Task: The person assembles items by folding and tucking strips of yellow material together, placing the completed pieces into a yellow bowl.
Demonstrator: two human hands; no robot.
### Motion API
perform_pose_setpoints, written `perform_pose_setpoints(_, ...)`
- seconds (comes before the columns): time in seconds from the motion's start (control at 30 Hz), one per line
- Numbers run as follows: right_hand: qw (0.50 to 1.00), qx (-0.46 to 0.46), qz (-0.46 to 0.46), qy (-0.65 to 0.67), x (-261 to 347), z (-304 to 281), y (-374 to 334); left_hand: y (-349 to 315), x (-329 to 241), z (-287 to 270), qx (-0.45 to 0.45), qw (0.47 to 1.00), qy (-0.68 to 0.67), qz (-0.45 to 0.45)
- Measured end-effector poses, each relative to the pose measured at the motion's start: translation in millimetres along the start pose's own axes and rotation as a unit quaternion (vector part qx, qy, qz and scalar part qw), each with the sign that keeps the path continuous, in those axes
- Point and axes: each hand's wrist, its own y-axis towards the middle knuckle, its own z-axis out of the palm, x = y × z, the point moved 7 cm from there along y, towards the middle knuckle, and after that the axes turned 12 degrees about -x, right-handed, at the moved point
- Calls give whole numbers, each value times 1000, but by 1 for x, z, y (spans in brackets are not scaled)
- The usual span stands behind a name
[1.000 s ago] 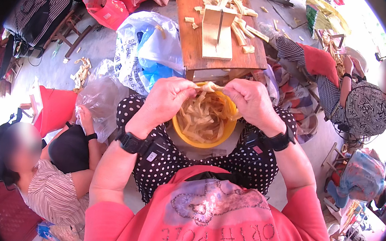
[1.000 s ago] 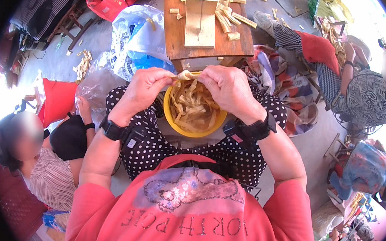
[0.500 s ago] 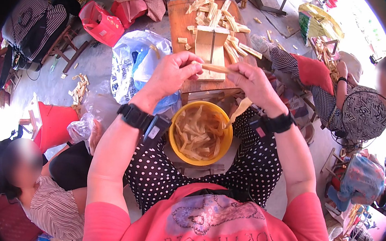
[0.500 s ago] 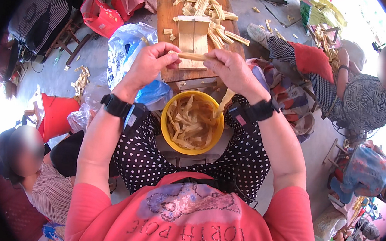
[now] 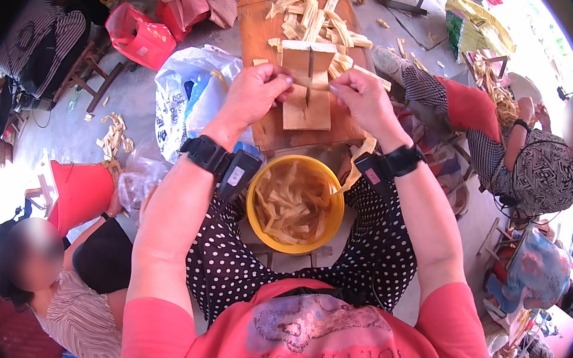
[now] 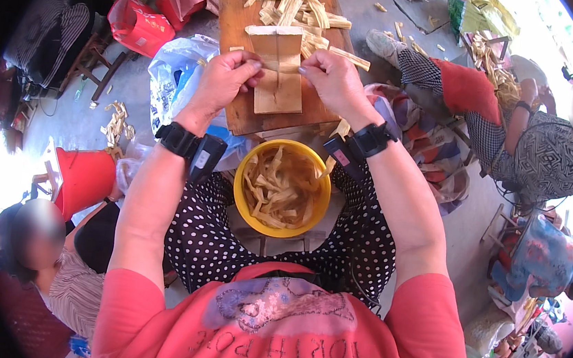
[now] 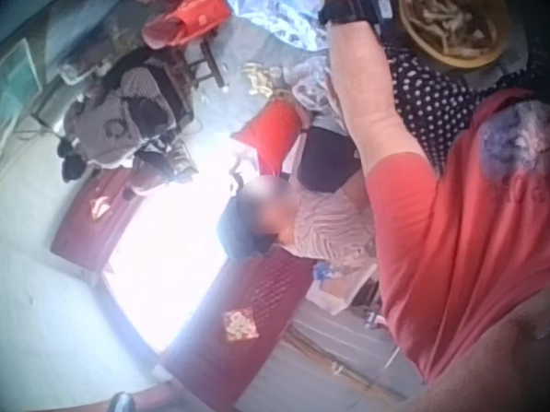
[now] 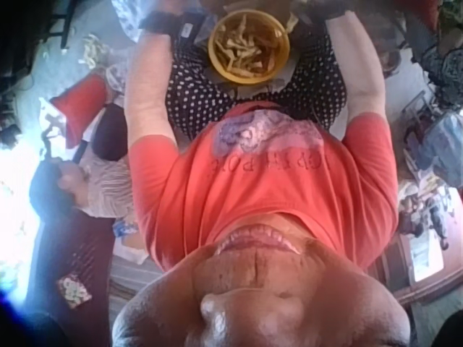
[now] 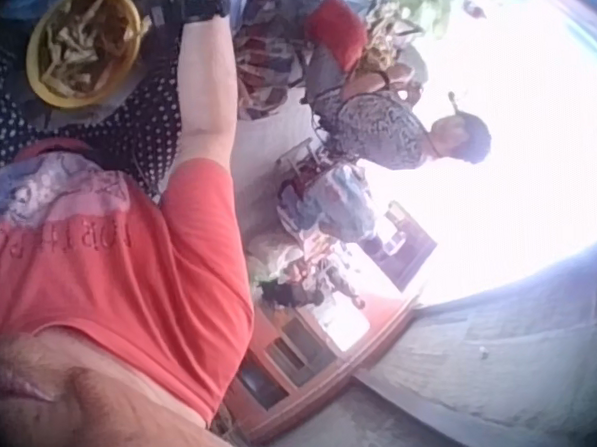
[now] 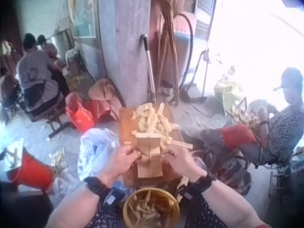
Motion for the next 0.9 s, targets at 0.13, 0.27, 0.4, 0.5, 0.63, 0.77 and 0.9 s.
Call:
perform_pose_setpoints(0.13, 992, -25, 108, 57, -5, -30, -32, -23, 15, -28, -2, 999, 1, -40)
perform_pose_setpoints(0.27, 944, 18, 222, 245, 34, -49, -92, -106, 1, -16, 45, 988, -116, -96)
perform_pose_setpoints(0.4, 912, 75, 246, 318, 62, -41, -165, -217, 17, 2, 51, 994, -65, -74)
perform_pose_setpoints(0.5, 931, 110, 231, 260, 95, -36, -219, -291, -5, 11, -28, 988, 111, 104)
perform_pose_setpoints(0.63, 955, 159, 149, 199, 136, -20, -278, -349, -57, 32, -16, 998, 4, 66)
perform_pose_setpoints(0.77, 953, 226, 150, 135, 154, -40, -316, -388, -57, 0, -36, 997, -60, 31)
perform_pose_setpoints(0.9, 949, 279, 123, 79, 158, -67, -342, -416, -66, -20, -7, 996, 33, 87)
